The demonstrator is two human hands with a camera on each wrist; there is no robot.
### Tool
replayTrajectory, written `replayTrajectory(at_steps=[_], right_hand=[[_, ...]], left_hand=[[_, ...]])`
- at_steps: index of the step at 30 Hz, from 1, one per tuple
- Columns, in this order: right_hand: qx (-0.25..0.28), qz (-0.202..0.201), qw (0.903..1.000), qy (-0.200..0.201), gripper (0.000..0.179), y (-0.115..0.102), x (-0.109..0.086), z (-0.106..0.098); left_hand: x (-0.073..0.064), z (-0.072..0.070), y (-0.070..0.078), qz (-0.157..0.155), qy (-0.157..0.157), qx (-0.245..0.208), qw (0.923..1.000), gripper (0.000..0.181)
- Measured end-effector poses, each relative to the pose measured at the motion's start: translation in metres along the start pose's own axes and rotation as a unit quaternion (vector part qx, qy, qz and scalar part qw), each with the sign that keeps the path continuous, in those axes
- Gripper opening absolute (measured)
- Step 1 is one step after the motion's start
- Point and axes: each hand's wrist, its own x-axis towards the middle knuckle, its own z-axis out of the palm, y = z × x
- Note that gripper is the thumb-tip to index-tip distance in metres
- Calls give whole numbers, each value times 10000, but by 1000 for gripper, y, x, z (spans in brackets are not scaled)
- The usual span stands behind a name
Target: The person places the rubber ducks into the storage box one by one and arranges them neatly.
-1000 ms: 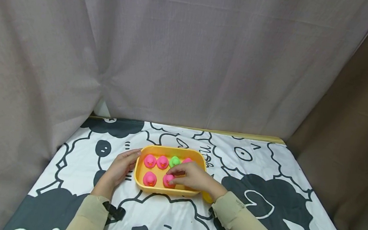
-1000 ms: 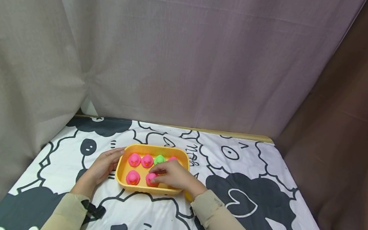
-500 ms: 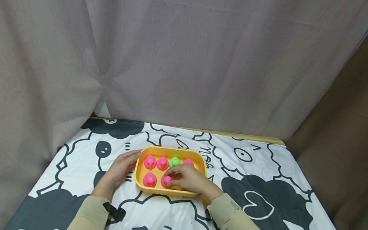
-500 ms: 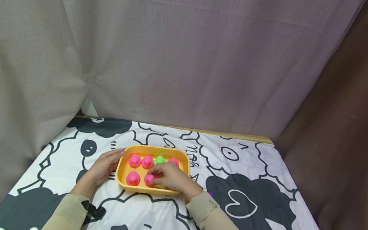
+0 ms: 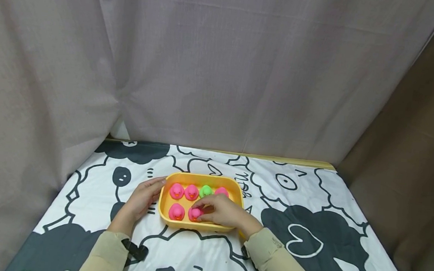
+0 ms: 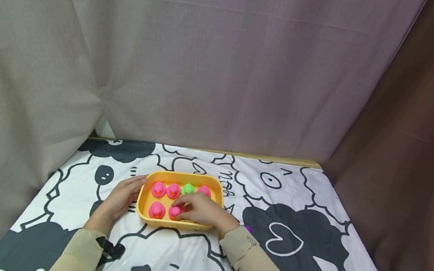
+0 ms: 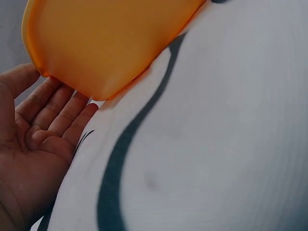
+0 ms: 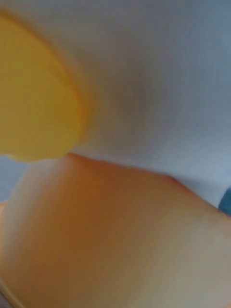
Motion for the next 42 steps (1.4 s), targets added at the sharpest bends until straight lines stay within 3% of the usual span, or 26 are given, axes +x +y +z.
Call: replayTrajectory(at_steps=[11, 20, 24, 35, 42], right_hand=[[63, -189, 9997, 137, 28, 0, -4, -2], [315, -380, 9946, 910, 29, 0, -7, -5], [427, -444, 9924, 1062, 29, 0, -7, -5], [527, -189, 9898, 1313, 31, 1, -19, -9], [351, 6, 9878, 1515, 35, 7, -36, -26]], left_hand=[[-1, -1, 0, 19, -83, 10, 10000, 54], [-1, -2, 1, 6, -40, 16, 10000, 51], [0, -2, 0, 39, -52, -15, 10000, 49], [1, 0, -2, -3, -86, -33, 10000, 53], [0, -1, 0, 47, -118, -17, 9999, 53]])
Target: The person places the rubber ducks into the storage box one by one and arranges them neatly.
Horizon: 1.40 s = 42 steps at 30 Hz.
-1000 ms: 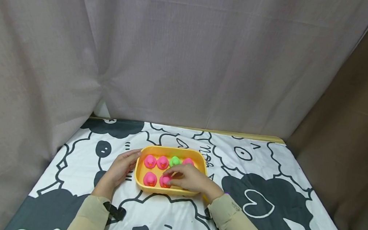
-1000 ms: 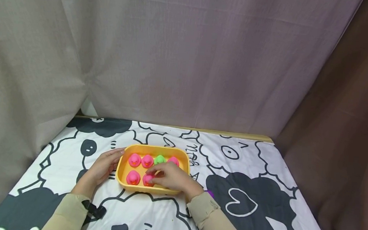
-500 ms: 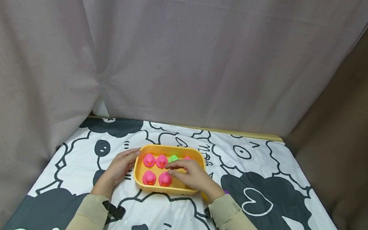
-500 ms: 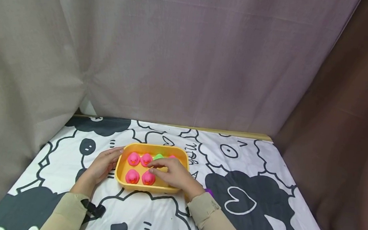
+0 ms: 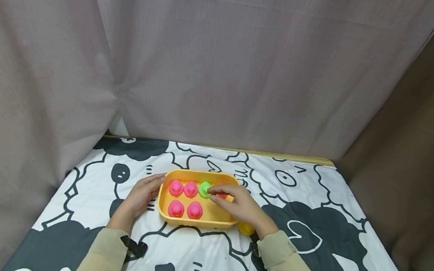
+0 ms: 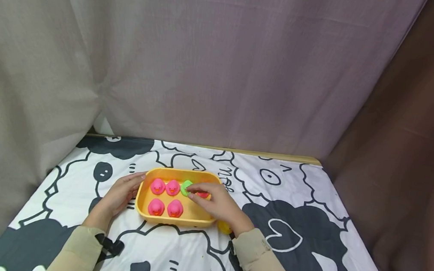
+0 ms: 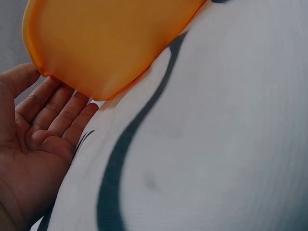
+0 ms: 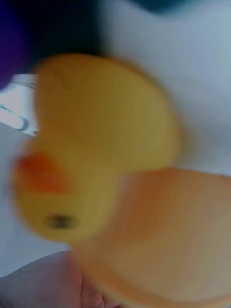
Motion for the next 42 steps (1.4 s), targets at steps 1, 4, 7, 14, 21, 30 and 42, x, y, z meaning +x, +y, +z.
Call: replayTrajectory(at_steps=[1, 4, 7, 14, 21, 30, 42], right_hand=[[-23, -10, 10000, 57, 35, 1, -2, -5], [-134, 6, 9996, 261, 34, 6, -12, -21], [-142, -57, 9987, 490, 31, 14, -25, -38], [-238, 283, 9959, 824, 25, 34, -56, -69], [190, 1172, 9925, 305, 28, 54, -84, -77], [959, 810, 9902, -617, 38, 65, -91, -69], [1038, 685, 9868, -1034, 31, 64, -89, -57]], left_hand=[[0, 0, 1, -4, 4, 1, 10000, 52], [0, 1, 2, -19, 10, 16, 10000, 51], [0, 2, 3, -55, 42, 11, 10000, 50], [1, 1, 3, -78, 77, 98, 9999, 51], [2, 0, 2, -89, 78, 188, 9998, 53], [3, -1, 1, -103, 64, 184, 9998, 55], [1, -1, 1, -226, 115, 209, 9995, 56]])
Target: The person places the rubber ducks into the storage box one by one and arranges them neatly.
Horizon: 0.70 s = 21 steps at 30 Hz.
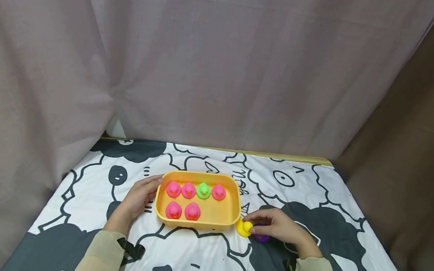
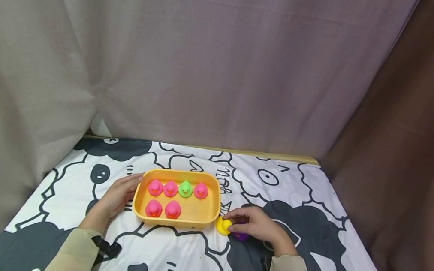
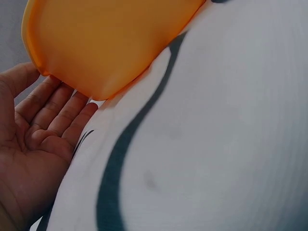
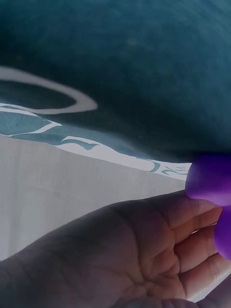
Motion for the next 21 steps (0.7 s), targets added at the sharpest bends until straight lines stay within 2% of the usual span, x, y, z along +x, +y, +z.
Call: replayTrajectory(at_steps=[7, 14, 21], right_hand=[[-186, 59, 9998, 71, 30, 0, 0, 1], [-327, -62, 9994, 78, 31, 3, 0, 0], [-430, 248, 9980, 387, 28, 5, -1, 0]], left_hand=[[-1, 1, 0, 14, 0, 34, 10000, 57], [-1, 2, 2, 16, 0, 26, 10000, 58], [-2, 2, 2, -18, -13, 16, 10000, 57]])
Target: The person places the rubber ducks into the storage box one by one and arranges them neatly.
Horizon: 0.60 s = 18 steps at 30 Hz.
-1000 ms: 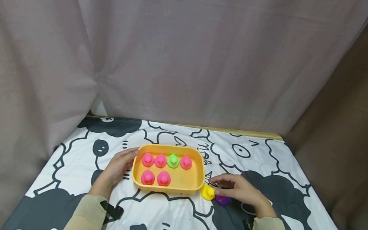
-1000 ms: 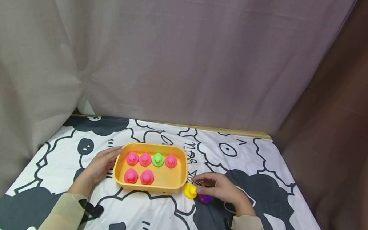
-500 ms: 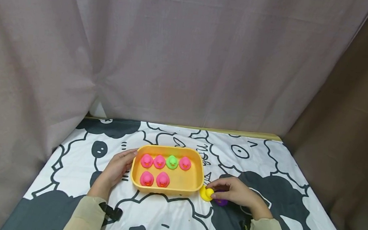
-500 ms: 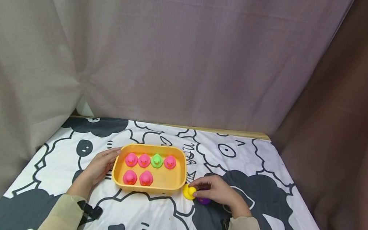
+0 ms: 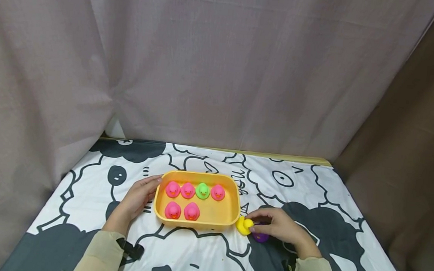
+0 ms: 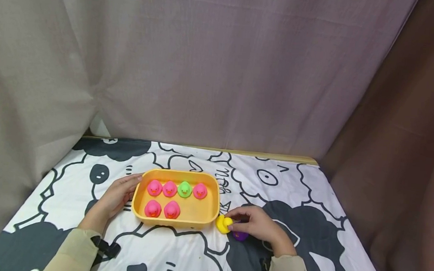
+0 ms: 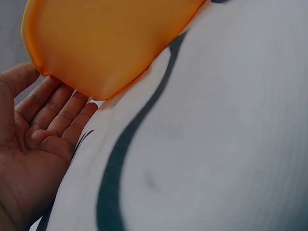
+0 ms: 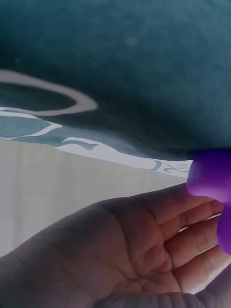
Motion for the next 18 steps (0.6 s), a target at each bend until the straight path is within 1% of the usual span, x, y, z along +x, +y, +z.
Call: replayTrajectory(at_steps=[4, 8, 11, 18], right_hand=[[-40, 154, 9996, 242, 26, -2, -1, -1], [84, 228, 9984, 516, 27, -4, -1, -2], [169, 294, 9969, 709, 29, -4, -1, -2], [158, 212, 9921, 1225, 32, 1, -3, -4]], left_hand=[[1, 0, -1, 47, -39, 8, 10000, 57], [1, 0, -1, 102, -23, 32, 9999, 56], [2, 0, -1, 83, -2, 38, 10000, 56], [1, 0, -1, 25, 8, 6, 10000, 56]])
